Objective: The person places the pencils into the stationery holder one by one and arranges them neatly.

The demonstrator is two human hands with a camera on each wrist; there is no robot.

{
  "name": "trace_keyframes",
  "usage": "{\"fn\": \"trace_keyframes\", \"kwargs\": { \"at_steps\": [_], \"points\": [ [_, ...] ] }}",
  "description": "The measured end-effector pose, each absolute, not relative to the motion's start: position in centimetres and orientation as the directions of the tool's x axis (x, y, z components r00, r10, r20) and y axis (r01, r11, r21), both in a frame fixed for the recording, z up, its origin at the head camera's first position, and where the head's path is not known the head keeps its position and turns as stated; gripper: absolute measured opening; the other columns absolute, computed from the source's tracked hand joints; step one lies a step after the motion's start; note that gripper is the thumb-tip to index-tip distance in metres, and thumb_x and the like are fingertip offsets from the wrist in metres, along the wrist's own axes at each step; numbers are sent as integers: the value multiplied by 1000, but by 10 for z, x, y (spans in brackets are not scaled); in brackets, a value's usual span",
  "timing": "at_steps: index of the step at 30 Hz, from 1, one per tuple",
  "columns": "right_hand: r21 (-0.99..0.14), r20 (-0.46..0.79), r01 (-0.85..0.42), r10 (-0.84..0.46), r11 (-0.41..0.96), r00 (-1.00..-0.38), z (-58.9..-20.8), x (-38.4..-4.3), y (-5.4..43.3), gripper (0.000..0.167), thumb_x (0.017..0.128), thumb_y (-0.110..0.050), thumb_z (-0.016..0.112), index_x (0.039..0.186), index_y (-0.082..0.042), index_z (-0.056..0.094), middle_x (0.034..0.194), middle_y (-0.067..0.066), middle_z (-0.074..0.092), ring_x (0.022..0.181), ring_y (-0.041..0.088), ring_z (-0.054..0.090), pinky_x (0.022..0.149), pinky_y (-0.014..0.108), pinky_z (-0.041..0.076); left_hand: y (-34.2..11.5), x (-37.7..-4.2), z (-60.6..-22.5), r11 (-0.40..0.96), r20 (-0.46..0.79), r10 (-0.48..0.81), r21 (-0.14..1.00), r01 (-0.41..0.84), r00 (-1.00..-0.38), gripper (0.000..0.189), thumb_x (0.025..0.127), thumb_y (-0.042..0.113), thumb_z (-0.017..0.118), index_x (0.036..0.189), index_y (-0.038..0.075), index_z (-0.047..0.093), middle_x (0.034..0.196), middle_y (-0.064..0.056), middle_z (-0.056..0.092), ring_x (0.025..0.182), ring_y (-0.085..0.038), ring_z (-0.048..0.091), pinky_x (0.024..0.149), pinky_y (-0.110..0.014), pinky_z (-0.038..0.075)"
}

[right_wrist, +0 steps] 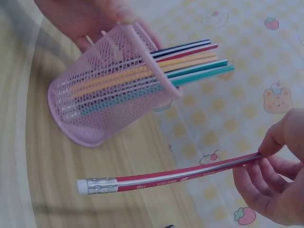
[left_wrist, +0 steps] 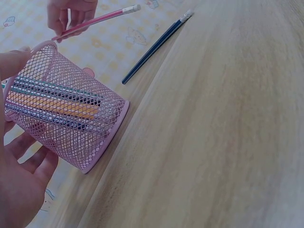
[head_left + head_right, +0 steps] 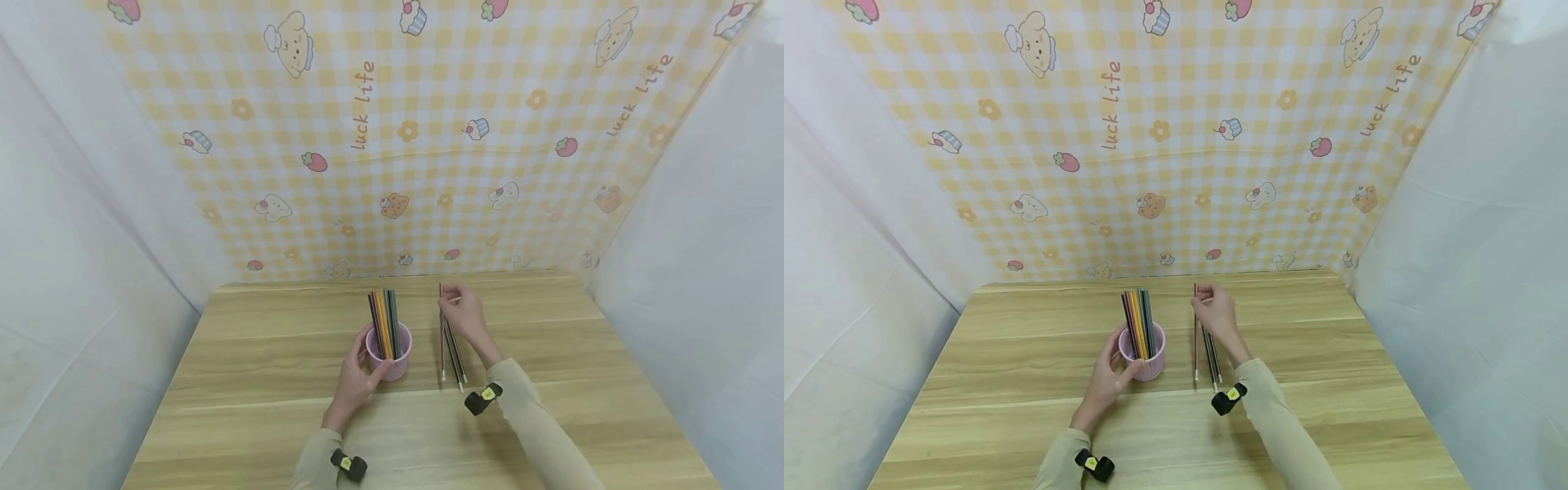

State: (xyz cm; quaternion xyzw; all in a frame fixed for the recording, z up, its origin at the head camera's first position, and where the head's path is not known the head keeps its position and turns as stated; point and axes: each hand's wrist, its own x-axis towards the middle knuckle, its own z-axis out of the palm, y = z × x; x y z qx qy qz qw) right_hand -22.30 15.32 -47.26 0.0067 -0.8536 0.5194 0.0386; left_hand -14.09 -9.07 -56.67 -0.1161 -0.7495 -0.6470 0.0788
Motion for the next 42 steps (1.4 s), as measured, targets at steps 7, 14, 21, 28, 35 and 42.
{"fn": "trace_keyframes", "kwargs": {
  "at_steps": [7,14,21,28,35,42],
  "points": [
    [-889,120,-100,18,448,-993,-458,-220,146,33,91,-8,61,121,4,61,110,21,66,85,25,71,66,25,63,-91,-141,-567,143,269,84,950,278,-960,82,87,18,80,156,14,37,150,-18,51,136,-37,52,115,-57,43],
    [-911,153,-132,24,391,-988,-440,-217,138,30,91,-5,63,119,3,61,107,21,66,81,22,70,66,28,65,-91,-142,-567,142,261,78,952,270,-962,81,87,17,80,155,14,37,150,-17,51,137,-35,52,117,-54,42],
    [-912,206,-185,19,365,-978,-418,-212,127,29,92,-3,62,120,2,61,107,18,65,84,26,71,66,28,65,-91,-141,-566,146,264,78,951,273,-961,82,86,17,81,155,12,37,150,-19,52,136,-37,52,116,-56,42],
    [-888,315,-279,43,365,-948,-403,-208,117,27,90,0,64,117,4,61,107,19,66,90,33,69,66,19,61,-91,-141,-566,151,273,81,947,283,-959,81,86,17,80,155,10,37,149,-20,53,134,-38,53,114,-58,44],
    [-888,391,-374,12,266,-920,-402,-208,106,26,90,5,64,115,8,59,106,23,64,89,34,67,68,25,64,-91,-141,-567,161,273,75,946,282,-959,81,86,17,80,155,11,37,148,-19,54,133,-36,54,113,-57,45],
    [-851,441,-427,-24,305,-897,-421,-211,95,25,90,7,65,113,5,59,102,22,65,85,33,68,61,18,61,-91,-141,-567,143,273,74,949,281,-959,81,86,16,81,155,13,37,148,-17,54,134,-36,54,114,-58,44]
  ]
}}
